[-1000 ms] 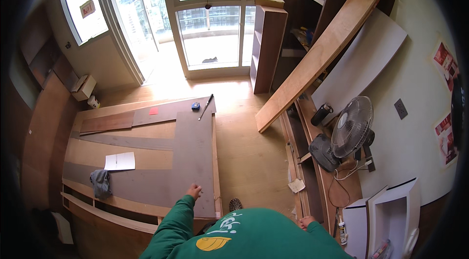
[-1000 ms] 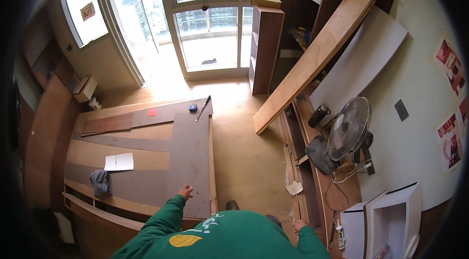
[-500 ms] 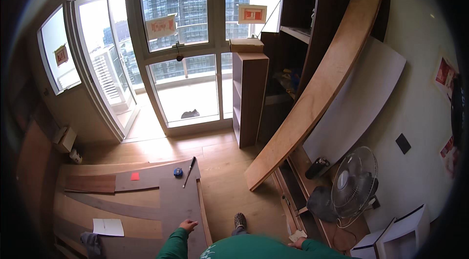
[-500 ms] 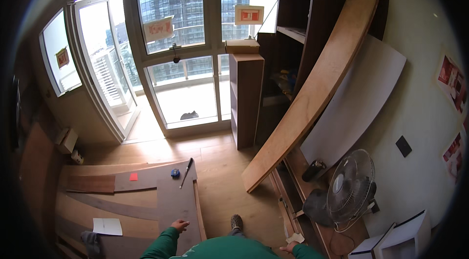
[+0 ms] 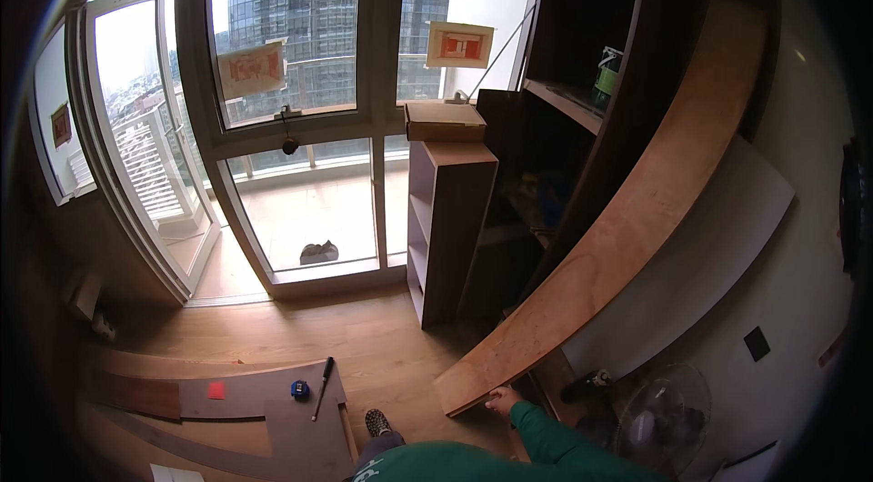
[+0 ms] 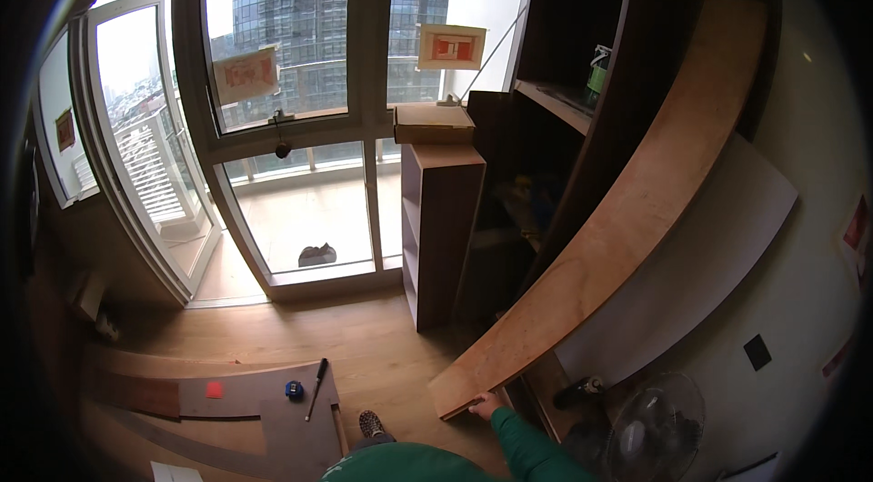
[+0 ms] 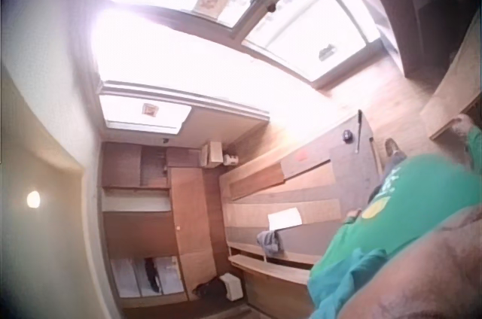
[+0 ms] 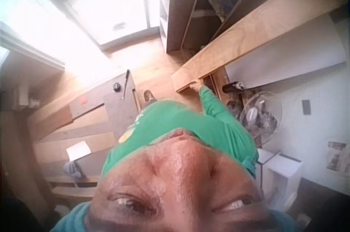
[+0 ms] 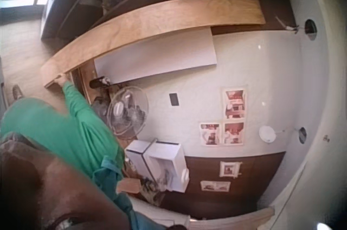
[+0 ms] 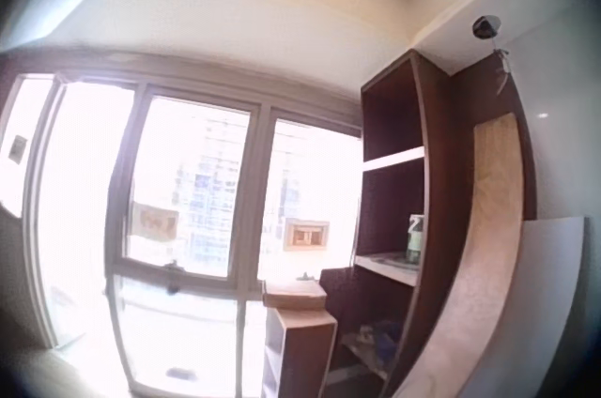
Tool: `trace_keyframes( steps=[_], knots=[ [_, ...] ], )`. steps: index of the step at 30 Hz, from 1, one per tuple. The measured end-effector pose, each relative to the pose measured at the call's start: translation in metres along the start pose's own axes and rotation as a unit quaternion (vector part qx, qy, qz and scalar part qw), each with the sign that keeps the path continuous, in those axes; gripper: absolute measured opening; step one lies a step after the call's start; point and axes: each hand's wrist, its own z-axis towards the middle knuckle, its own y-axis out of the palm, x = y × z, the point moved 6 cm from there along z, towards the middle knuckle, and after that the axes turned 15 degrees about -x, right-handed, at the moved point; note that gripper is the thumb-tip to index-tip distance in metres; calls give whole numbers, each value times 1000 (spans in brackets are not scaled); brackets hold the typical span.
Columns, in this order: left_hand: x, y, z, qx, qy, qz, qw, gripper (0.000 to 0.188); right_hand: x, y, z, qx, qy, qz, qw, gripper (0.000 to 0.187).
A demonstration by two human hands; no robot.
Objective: The person picks up wood scraps and places them into a woven bag, then carries the bag through a doorway and handles a long metal strip and a black cable on a balcony.
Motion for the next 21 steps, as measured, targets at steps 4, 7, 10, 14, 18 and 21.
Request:
trace_keyframes(
  steps=[4, 7, 10, 14, 18, 21],
  knots=[
    [71, -25, 45, -20, -7, 22, 1000, 52, -39, 5, 34, -28, 47, -24, 998, 48],
    [131, -65, 79, -32, -10, 45, 998, 51, -34, 8, 51, -43, 128, -57, 989, 42],
    [215, -140, 115, 4, 31, 48, 998, 49, -14, 14, 80, -130, 217, -196, 947, 43],
    [354, -236, 160, 66, 195, -17, 978, 35, -44, 5, 125, -54, 145, -271, 950, 42],
    [470, -257, 150, 51, 317, -58, 945, 34, -116, -25, 157, 5, 133, -197, 971, 38],
    [470, -267, 150, 60, 270, -95, 956, 36, -191, -34, 198, -62, 116, -159, 978, 40]
  ],
)
